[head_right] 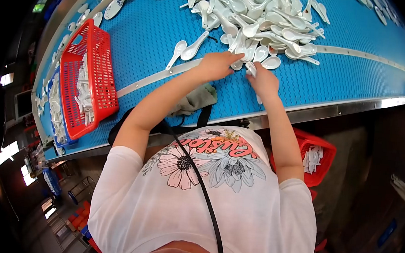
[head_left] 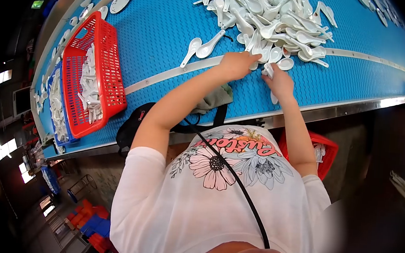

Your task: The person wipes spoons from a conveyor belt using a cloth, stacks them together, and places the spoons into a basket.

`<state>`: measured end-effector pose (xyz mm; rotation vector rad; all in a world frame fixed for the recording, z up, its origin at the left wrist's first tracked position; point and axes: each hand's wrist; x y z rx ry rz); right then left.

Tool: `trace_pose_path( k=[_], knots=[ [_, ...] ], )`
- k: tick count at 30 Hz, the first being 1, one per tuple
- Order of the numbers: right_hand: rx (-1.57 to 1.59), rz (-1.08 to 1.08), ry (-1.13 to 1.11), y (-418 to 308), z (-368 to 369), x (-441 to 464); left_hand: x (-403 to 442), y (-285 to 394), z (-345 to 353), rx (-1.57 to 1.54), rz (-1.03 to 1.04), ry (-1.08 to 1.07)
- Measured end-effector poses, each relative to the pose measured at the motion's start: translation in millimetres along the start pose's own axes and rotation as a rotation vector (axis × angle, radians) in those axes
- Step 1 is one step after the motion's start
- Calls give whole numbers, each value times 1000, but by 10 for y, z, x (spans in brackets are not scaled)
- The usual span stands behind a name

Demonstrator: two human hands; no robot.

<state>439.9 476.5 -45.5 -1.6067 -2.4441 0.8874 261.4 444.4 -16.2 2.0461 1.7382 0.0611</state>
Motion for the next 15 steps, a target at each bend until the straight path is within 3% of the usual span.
trace_pose_path(
  k=[3, 5, 6, 8, 9, 11, 15],
  knots=[
    [-4, -56, 21, 30, 15, -166, 67, -75, 205, 35, 25, 47],
    [397, -168, 58, 143, 33, -274, -3, -73, 269, -9, -12, 111],
    [401, -160, 47, 215, 34, -332, -65, -65, 269, -15, -17, 100],
    [922, 40, 59, 371, 1, -386, -187, -74, 168, -14, -61, -16],
    [924, 39, 48, 453, -25, -410, -255, -88, 140, -16, -71, -18],
    [1412, 137, 112, 557, -82, -436, -378, -117, 90, -118, -105, 11],
    [1732, 67, 135, 308, -251, -410, -566, -109, 21, -249, -106, 54]
  ],
)
Point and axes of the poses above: each hand's wrist, its own x-axis towards the middle knuckle, its own z-axis out of the palm, y = z × x, and after that the axes turned 1 degree about x, right-handed
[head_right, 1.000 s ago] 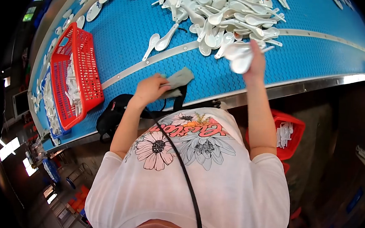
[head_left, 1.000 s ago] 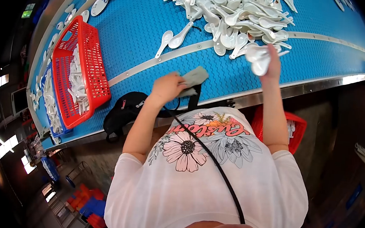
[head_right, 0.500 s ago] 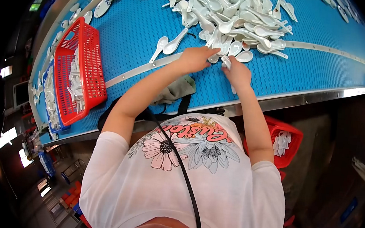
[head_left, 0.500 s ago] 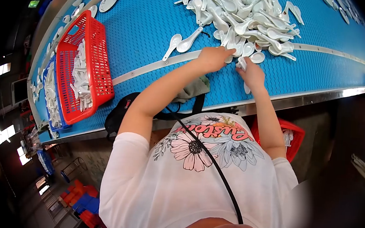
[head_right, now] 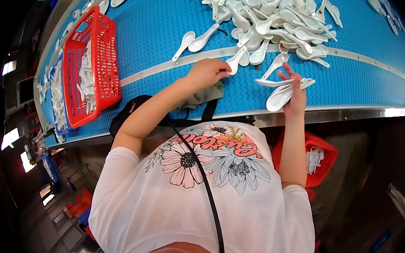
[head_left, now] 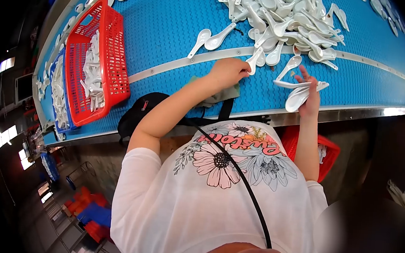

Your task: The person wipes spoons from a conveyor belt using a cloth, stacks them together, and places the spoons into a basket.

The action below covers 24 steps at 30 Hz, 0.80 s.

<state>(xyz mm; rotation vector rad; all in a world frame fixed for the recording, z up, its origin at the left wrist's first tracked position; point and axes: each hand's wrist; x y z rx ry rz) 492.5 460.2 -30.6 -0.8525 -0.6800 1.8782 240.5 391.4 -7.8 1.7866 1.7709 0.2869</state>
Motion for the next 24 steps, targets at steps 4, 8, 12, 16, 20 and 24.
trace_pose_path(
  k=[4, 8, 12, 16, 20, 24],
  knots=[
    [214, 199, 131, 139, -46, 138, -282, 223, -191, -165, 156, 122],
    [167, 327, 22, 101, 265, 105, -450, 348, -239, -218, 319, 77],
    [-34, 332, -233, 90, 441, 58, -580, 365, -176, -153, 290, -1],
    [-464, 132, -48, 34, 582, 12, -761, 43, -24, -105, 33, 143],
    [-623, 55, 33, 167, 475, -9, -753, -251, -51, 352, -376, -510],
    [-715, 88, 44, 356, 493, -91, -873, -228, -114, -126, -268, -266]
  ],
)
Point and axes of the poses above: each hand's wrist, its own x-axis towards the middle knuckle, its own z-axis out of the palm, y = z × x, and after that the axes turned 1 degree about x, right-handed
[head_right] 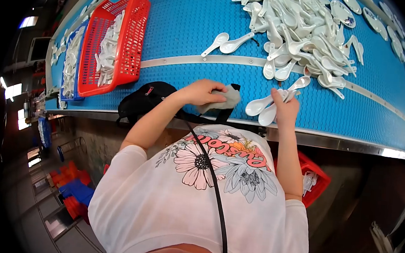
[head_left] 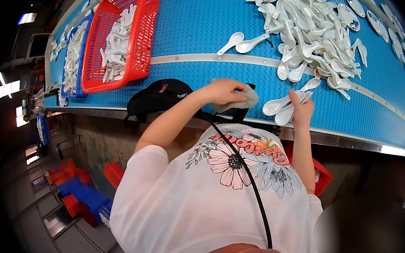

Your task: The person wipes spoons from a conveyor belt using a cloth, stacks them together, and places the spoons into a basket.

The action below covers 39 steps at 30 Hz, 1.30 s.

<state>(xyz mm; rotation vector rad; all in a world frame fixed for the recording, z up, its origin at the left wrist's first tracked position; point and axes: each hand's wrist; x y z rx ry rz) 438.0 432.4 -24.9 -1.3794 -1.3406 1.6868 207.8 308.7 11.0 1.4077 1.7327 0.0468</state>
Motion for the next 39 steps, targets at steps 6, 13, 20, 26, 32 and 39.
trace_pose_path(
  k=[6, 13, 20, 26, 32, 39],
  knots=[
    [370, 7, -25, -70, 529, -193, 185, 262, 211, -359, 563, 468],
    [372, -86, 114, -197, 171, 19, 235, 95, 51, 11, 38, 179],
    [822, 254, 71, -101, -329, 273, 201, 12, -573, 131, -100, 230],
    [896, 411, 25, 25, -91, 145, 581, -238, -795, 276, -384, 289],
    [607, 312, -211, -101, 160, 164, 415, 172, -564, -938, 115, 108],
    [65, -139, -371, -715, 898, 61, 197, 384, -169, -1369, 163, -327]
  ],
)
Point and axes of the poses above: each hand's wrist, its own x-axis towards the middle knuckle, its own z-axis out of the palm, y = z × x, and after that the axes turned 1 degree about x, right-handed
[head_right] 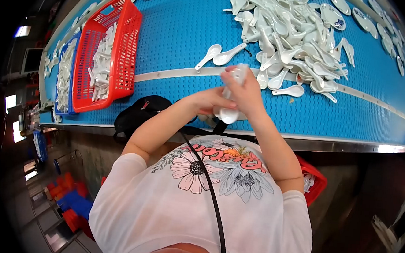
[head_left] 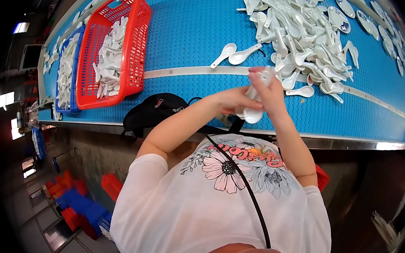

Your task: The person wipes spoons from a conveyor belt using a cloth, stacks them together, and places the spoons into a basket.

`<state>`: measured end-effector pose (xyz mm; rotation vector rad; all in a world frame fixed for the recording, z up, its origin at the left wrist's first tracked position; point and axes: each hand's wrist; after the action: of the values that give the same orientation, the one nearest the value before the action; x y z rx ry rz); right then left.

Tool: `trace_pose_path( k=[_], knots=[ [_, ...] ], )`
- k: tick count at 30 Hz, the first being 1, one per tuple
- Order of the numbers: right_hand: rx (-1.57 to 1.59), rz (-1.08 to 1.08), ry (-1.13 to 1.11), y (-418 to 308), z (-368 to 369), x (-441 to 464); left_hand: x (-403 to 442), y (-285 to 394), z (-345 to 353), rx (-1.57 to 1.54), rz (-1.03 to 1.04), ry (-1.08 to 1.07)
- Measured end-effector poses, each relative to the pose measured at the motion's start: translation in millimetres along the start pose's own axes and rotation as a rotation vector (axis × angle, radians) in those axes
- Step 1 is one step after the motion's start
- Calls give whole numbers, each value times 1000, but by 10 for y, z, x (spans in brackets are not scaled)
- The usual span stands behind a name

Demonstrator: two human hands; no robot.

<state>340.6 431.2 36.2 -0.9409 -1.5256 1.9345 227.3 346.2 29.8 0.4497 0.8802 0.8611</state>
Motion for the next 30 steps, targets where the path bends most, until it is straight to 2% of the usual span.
trace_pose_path(
  k=[2, 3, 5, 6, 7, 8, 9, 10, 11, 13, 14, 15, 17, 18, 19, 21, 22, 24, 25, 27, 30],
  knots=[
    [-634, -356, -88, -46, 37, 74, -146, 21, -51, -11, -29, 21],
    [-635, -351, -83, 12, 54, 91, -212, 29, -79, -25, -46, 50],
    [-152, -55, -406, 177, 104, 97, -336, -44, -131, -31, -8, 73],
    [-78, -63, -500, 144, 150, 45, -409, -60, -152, -51, 33, 123],
    [-75, -59, -502, 187, 212, 10, -494, -68, -162, -73, 73, 175],
    [69, -93, -471, 256, 279, -24, -592, -57, -162, -133, 89, 195],
    [211, -127, -439, 297, 337, -57, -635, -106, -207, -169, 196, 213],
    [301, -38, -433, 301, 381, -87, -726, -124, -339, -230, 127, 137],
    [305, -34, -438, 312, 425, -105, -802, -128, -451, -289, 59, 60],
    [-32, 54, -377, 342, 504, -133, -825, -145, -395, -288, 81, 125],
    [-60, -113, -287, 361, 547, -107, -822, -133, -339, -269, 145, 173],
    [-60, -113, -290, 317, 547, -103, -815, -121, -303, -249, 209, 220],
    [-338, -244, -106, 168, 505, -87, -748, -203, -398, -287, 235, 206],
    [-485, -313, -88, 148, 494, -85, -725, -220, -417, -321, 235, 209],
    [-487, -313, -89, 111, 502, -101, -706, -240, -426, -355, 234, 212],
    [-810, -479, -90, 43, 524, -154, -685, -293, -420, -317, 252, 223],
    [-813, -475, -85, 49, 527, -160, -675, -316, -413, -295, 251, 235],
    [-825, -732, -151, 80, 511, -153, -645, -349, -389, -328, 282, 219],
    [-830, -726, -141, 110, 504, -143, -651, -337, -366, -327, 276, 210],
    [-515, -605, -313, 171, 492, -124, -700, -283, -311, -435, 319, 155],
    [-429, -562, -387, 139, 498, -149, -768, -217, -332, -395, 322, 132]
  ],
)
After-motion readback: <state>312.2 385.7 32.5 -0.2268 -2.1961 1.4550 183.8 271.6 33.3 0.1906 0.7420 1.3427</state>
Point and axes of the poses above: each hand's wrist, its own x-axis towards the middle knuckle, its own z-axis out of the palm, y = z × x, and after that the axes turned 1 degree about x, right-handed
